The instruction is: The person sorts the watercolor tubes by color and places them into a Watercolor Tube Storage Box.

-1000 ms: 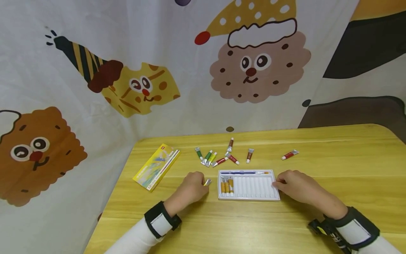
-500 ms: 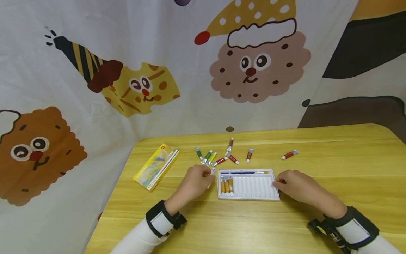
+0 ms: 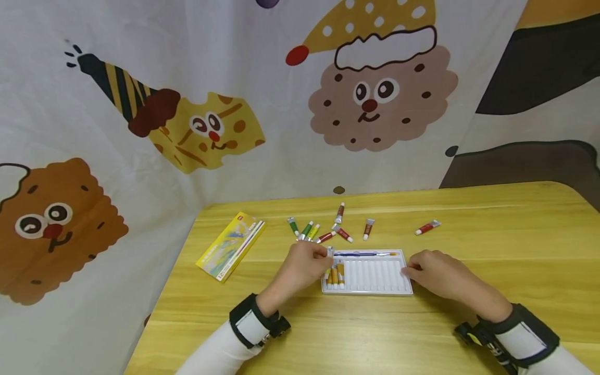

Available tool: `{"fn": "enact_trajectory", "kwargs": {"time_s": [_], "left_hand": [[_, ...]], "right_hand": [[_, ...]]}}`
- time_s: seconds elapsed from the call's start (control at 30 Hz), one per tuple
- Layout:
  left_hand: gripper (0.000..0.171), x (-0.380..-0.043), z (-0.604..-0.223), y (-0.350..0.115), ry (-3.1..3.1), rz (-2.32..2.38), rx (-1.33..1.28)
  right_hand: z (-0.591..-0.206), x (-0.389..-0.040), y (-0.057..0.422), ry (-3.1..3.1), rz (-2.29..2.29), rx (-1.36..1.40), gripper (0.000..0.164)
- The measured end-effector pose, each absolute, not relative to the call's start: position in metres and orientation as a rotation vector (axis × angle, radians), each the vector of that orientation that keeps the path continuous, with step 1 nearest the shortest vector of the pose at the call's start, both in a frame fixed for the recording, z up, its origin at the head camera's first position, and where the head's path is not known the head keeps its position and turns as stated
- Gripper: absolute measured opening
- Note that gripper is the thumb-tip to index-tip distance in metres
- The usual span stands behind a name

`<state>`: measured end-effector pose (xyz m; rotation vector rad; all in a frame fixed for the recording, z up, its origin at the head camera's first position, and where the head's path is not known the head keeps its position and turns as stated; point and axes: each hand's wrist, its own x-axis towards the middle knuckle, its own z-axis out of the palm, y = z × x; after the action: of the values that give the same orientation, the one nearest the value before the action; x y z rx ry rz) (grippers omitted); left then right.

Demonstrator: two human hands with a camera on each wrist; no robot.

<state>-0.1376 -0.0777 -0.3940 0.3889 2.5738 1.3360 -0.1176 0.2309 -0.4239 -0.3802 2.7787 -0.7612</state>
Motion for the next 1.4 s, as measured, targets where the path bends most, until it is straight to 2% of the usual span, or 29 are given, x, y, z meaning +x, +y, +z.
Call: {"fn": "enact_trajectory", "kwargs": {"time_s": [0.23, 0.47, 0.57, 1.4], "left_hand": [[0.008, -0.139, -0.393, -0.061, 2.541, 1.343, 0.369], [0.035, -0.141, -0.392, -0.052, 2.541, 1.272, 0.336], [0.039, -0.141, -0.393, -0.049, 2.536, 1.249, 0.335], [0.049, -0.148, -0.404, -0.038, 2.562, 0.988, 0.285]], "right_hand": [[-0.425, -0.117, 0.231, 2.776, -0.760, -0.374, 0.030], [-0.426, -0.117, 0.232, 2.782, -0.761, -0.374, 0.030], [-0.426, -0.118, 0.231, 2.782, -0.757, -0.363, 0.030], [-0.424, -0.117, 0.230, 2.776, -0.764, -0.370, 0.030]]}}
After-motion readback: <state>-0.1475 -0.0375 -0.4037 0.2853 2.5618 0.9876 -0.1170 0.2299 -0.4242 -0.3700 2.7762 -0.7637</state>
